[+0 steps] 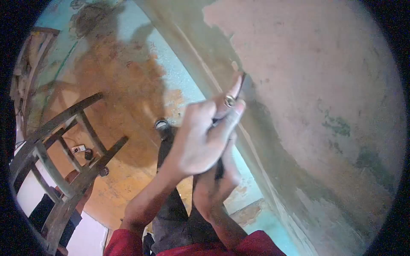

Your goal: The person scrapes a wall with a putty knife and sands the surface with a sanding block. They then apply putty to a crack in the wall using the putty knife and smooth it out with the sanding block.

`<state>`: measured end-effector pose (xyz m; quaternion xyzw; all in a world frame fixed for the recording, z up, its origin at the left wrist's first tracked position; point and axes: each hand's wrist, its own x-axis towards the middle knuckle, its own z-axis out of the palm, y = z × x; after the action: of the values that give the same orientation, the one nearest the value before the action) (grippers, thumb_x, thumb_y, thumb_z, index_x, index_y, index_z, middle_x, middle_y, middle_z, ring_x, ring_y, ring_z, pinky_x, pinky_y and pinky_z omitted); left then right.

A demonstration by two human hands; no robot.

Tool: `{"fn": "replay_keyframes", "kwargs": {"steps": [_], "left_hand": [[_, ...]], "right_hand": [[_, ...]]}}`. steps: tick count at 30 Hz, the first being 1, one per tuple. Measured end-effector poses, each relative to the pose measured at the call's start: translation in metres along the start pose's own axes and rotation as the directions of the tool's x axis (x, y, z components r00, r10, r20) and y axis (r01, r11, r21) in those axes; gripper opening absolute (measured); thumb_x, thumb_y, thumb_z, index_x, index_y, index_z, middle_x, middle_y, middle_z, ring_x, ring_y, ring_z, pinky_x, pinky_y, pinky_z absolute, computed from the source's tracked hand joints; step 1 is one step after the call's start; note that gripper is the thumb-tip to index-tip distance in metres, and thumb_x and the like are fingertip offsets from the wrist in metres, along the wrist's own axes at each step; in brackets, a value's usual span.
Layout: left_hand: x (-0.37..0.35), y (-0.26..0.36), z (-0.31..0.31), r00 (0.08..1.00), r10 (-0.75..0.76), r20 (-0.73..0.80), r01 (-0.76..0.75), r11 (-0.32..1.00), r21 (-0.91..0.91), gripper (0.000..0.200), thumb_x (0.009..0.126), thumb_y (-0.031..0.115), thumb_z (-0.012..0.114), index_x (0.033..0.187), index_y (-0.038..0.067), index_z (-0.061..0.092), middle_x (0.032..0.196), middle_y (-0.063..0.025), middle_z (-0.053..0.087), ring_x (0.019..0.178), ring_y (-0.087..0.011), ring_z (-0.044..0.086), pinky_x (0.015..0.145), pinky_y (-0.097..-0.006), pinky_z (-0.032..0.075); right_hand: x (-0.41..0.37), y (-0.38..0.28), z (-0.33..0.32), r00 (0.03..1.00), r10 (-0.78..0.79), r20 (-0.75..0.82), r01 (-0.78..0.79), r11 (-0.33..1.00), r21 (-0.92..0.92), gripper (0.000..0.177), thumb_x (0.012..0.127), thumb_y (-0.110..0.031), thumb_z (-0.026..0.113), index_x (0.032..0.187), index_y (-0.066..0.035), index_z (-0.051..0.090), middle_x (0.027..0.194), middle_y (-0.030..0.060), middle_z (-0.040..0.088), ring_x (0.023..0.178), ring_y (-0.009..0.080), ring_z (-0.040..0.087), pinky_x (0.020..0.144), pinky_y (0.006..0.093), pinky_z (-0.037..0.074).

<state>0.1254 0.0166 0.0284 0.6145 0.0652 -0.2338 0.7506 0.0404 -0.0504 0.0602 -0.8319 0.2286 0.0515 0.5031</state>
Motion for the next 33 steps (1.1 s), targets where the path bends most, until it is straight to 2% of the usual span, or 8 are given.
{"fn": "replay_keyframes", "kwargs": {"steps": [6,11,13,17,23,27,29,33], "left_hand": [[-0.010,-0.010,0.032,0.946,0.261,-0.193,-0.271,0.962,-0.025,0.052,0.103,0.015,0.050,0.149,-0.002,0.034,0.066,0.0037,0.042,0.064,-0.0036,0.039,0.055,-0.0232,0.038],[-0.005,0.002,0.023,0.980,0.100,-0.170,-0.101,0.995,0.003,0.055,0.103,0.014,0.051,0.150,-0.004,0.031,0.070,0.0048,0.034,0.067,-0.0040,0.033,0.057,-0.0216,0.033],[-0.016,0.000,0.038,0.970,0.168,-0.178,-0.183,0.981,-0.069,0.054,0.102,0.011,0.052,0.150,-0.003,0.033,0.070,0.0054,0.034,0.066,-0.0041,0.033,0.056,-0.0213,0.033],[0.009,0.000,0.014,0.982,0.095,-0.161,-0.095,0.995,0.006,0.057,0.102,0.009,0.051,0.153,-0.001,0.027,0.069,0.0062,0.037,0.065,-0.0039,0.034,0.056,-0.0219,0.035],[-0.008,-0.001,0.028,0.928,0.329,-0.176,-0.343,0.938,-0.054,0.053,0.102,0.011,0.052,0.150,-0.002,0.034,0.065,0.0046,0.035,0.060,-0.0033,0.036,0.057,-0.0197,0.036],[-0.008,-0.022,0.013,0.993,0.122,-0.005,-0.121,0.992,0.035,0.053,0.102,0.011,0.051,0.150,-0.002,0.035,0.073,-0.0038,0.063,0.063,-0.0040,0.044,0.062,-0.0227,0.043],[-0.006,-0.025,0.028,0.847,0.495,-0.195,-0.488,0.869,0.085,0.053,0.103,0.013,0.051,0.151,-0.002,0.033,0.072,0.0015,0.060,0.064,-0.0043,0.044,0.060,-0.0230,0.043],[0.010,-0.004,0.013,0.978,0.096,-0.185,-0.123,0.983,-0.136,0.035,0.104,0.016,0.051,0.129,-0.007,0.057,0.065,0.0022,0.047,0.061,-0.0048,0.044,0.055,-0.0242,0.039]], "right_hand": [[0.011,-0.008,-0.034,0.998,0.055,0.031,-0.054,0.998,-0.037,0.040,0.098,-0.007,0.048,0.134,0.010,0.050,0.083,0.0024,0.063,0.067,0.0046,0.053,0.057,0.0229,0.043],[0.016,-0.004,-0.023,0.964,-0.250,0.093,0.259,0.961,-0.101,0.044,0.097,-0.005,0.047,0.138,0.012,0.045,0.107,0.0109,0.066,0.096,0.0114,0.059,0.084,0.0259,0.046],[0.006,-0.007,-0.016,0.969,-0.211,-0.129,0.217,0.975,0.042,0.045,0.096,-0.006,0.048,0.137,0.012,0.045,0.105,0.0124,0.067,0.096,0.0109,0.059,0.085,0.0248,0.045],[0.030,0.008,-0.017,0.982,-0.155,0.109,0.150,0.987,0.057,0.045,0.097,-0.006,0.049,0.138,0.010,0.047,0.103,0.0117,0.067,0.094,0.0126,0.061,0.086,0.0270,0.048],[0.004,-0.006,-0.024,0.999,0.028,0.015,-0.030,0.989,0.142,0.043,0.099,-0.007,0.047,0.138,0.012,0.044,0.105,0.0049,0.059,0.093,0.0091,0.053,0.080,0.0230,0.045],[0.000,0.006,-0.003,0.998,0.063,0.011,-0.064,0.981,0.185,0.041,0.099,-0.007,0.048,0.135,0.013,0.047,0.111,0.0066,0.062,0.099,0.0115,0.057,0.085,0.0250,0.046],[0.007,0.005,0.000,0.979,-0.137,-0.153,0.159,0.977,0.145,0.042,0.099,-0.006,0.049,0.136,0.014,0.047,0.113,0.0078,0.064,0.103,0.0128,0.059,0.088,0.0259,0.047],[0.036,-0.007,-0.017,0.997,-0.063,0.050,0.070,0.988,-0.136,0.046,0.097,-0.007,0.050,0.140,0.011,0.044,0.098,0.0125,0.069,0.098,0.0141,0.061,0.088,0.0292,0.048]]}}
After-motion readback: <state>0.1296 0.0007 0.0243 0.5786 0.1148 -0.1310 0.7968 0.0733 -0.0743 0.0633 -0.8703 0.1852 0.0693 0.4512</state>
